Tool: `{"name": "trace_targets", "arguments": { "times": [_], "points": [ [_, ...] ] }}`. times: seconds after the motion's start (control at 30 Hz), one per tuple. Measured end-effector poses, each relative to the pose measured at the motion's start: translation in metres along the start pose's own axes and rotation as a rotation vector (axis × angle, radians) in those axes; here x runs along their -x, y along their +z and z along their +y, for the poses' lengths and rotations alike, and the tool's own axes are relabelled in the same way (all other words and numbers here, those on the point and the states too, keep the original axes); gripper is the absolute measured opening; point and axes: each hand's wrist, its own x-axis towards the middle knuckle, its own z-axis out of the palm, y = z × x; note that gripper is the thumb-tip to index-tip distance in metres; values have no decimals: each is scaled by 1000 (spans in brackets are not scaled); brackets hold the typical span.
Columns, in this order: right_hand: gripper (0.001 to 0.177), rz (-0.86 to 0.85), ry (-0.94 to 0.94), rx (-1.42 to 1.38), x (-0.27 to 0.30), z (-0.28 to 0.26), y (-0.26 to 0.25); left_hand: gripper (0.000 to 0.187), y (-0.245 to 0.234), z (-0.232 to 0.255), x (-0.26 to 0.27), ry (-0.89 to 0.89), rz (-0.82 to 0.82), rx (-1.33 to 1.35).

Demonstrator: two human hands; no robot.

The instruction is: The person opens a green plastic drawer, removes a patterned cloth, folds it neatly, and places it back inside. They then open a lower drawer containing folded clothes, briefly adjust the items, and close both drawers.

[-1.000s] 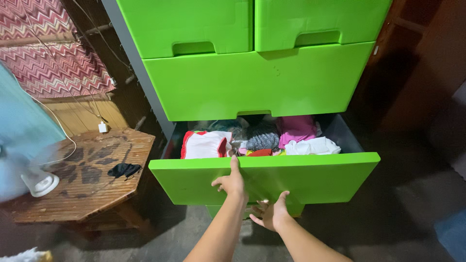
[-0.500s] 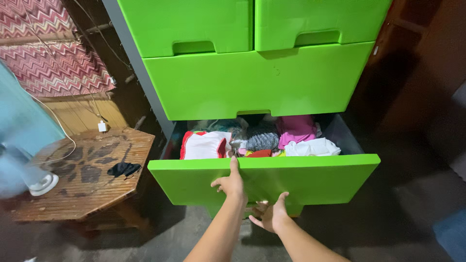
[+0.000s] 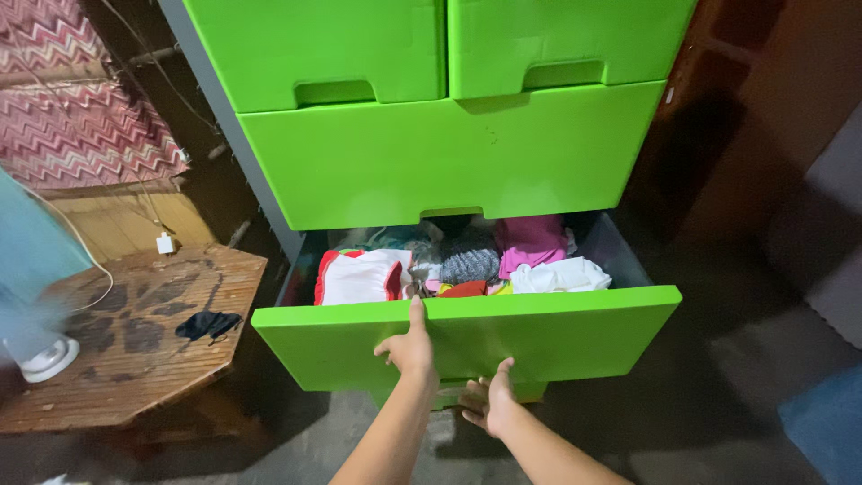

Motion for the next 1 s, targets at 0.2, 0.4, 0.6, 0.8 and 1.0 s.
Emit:
{"name": "trace_targets", "arguments": {
  "times": [0.2,0.4,0.6,0.8,1.0],
  "points": [
    [84,113,-229,156,-5,4,10,152,-8,-3,4,72,-11,-58],
    [69,304,-507,445,28,0,11,149,-17,1,12,79,-49,-91],
    [32,301,-1020,365,92,-18,8,149,-15,1,14,77,-21,-69],
    [16,290,-1425,517,166,-53,14,148,-17,1,7,60,-57,-109],
    [25,296,-1837,786,212,-79,22,147,-20,4,14,41,-86,-56]
  ]
}}
